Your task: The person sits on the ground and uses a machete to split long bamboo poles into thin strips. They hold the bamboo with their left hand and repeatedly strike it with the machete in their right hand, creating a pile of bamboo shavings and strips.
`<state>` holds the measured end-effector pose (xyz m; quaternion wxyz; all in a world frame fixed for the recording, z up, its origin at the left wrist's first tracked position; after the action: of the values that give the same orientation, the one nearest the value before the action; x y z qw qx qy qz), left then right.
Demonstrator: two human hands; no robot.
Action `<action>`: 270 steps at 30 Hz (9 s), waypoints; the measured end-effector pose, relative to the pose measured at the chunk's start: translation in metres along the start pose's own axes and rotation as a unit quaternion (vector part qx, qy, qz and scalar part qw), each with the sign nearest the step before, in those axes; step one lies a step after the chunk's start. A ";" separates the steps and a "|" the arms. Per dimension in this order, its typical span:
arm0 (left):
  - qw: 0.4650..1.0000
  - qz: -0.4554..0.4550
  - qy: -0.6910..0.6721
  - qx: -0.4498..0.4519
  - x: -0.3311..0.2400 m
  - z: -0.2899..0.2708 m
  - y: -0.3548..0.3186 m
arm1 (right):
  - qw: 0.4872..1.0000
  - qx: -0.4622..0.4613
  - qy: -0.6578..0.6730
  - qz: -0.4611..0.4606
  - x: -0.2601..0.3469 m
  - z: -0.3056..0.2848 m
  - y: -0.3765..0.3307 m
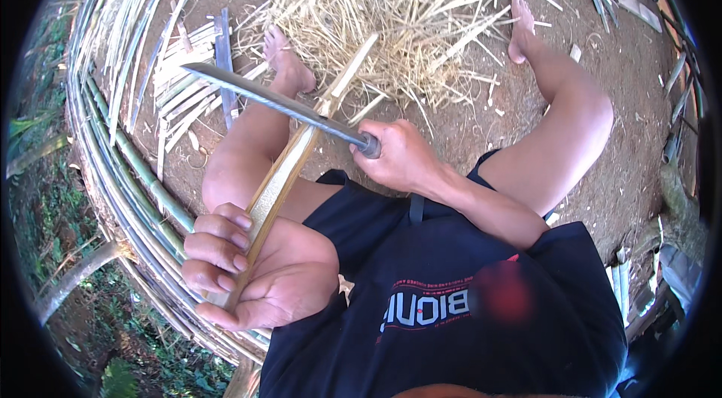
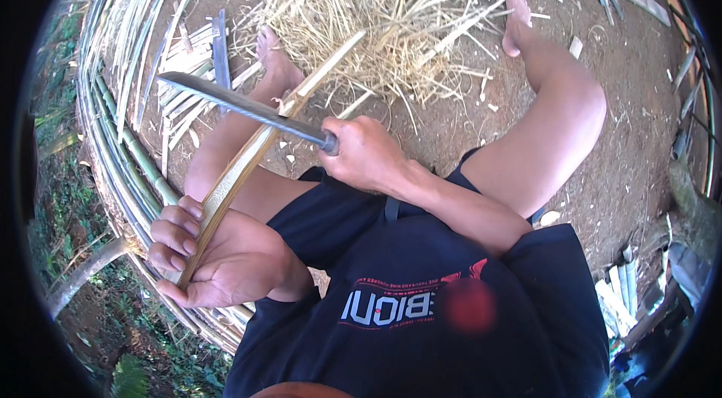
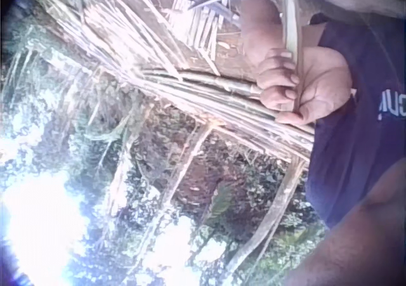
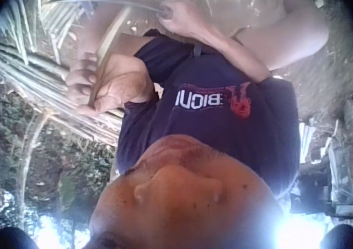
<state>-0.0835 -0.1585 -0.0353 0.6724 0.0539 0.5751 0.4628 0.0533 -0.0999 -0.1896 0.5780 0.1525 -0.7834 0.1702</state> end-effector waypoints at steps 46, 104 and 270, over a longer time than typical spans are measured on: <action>0.994 -0.046 -0.050 -0.090 0.012 -0.023 0.029 | 0.989 0.024 -0.055 0.136 -0.129 0.016 0.047; 0.996 -0.054 -0.056 -0.053 0.032 -0.040 0.062 | 0.998 0.000 -0.012 0.060 -0.141 0.043 0.037; 0.991 -0.113 0.036 -0.059 0.057 -0.077 0.127 | 0.942 0.034 0.009 0.333 -0.178 0.025 0.040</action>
<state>-0.2233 -0.0830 -0.0251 0.7009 -0.0679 0.5734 0.4188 0.0653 -0.0674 -0.3701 0.4896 -0.0986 -0.7782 0.3807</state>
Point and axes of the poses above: each hand's wrist, its own y-axis towards the middle knuckle, its own z-axis out of the palm, x = y × z, the point moved 5 cm from there along y, towards the middle knuckle, and after that the axes turned 2 degrees about y, right-handed, at the moved point
